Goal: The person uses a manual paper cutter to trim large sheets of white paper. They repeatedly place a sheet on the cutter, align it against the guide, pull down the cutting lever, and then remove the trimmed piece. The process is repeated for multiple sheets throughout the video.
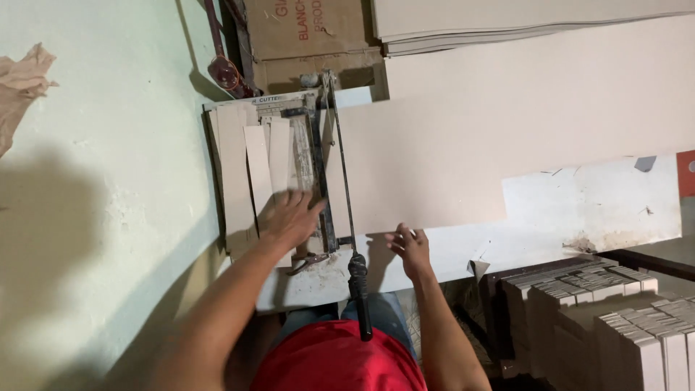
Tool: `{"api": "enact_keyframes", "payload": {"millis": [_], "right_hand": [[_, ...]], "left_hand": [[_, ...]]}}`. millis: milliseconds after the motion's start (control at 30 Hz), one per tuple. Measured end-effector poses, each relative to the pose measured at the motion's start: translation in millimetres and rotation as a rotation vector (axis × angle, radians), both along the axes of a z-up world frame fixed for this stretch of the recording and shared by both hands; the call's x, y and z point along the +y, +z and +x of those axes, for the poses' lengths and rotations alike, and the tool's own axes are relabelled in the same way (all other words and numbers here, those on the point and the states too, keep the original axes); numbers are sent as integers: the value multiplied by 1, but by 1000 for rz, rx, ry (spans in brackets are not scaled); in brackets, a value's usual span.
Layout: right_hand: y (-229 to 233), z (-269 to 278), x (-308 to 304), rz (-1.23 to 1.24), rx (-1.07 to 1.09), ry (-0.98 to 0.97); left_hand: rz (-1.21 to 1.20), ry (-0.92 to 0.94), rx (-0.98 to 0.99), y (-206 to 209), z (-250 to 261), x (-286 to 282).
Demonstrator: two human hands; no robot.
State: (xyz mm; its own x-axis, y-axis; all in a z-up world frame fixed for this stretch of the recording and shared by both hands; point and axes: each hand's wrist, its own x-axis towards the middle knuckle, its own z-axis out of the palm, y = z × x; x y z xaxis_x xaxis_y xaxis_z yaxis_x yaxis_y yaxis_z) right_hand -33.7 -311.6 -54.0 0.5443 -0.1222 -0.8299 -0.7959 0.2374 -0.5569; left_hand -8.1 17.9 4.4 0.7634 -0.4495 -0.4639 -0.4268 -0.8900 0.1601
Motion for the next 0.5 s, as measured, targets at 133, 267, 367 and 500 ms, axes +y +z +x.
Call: {"api": "enact_keyframes", "payload": {"millis": [133, 267, 367, 500], "right_hand": [[11, 14, 7, -76, 3, 95], [13, 17, 5, -217, 118, 333], [14, 18, 16, -599, 108, 1088], [207, -12, 98, -538, -29, 1204]], "left_hand": [[48, 381, 268, 17, 45, -50], [396, 355, 263, 33, 57, -77], [424, 385, 245, 29, 56, -83], [446, 358, 266, 13, 53, -79]]}}
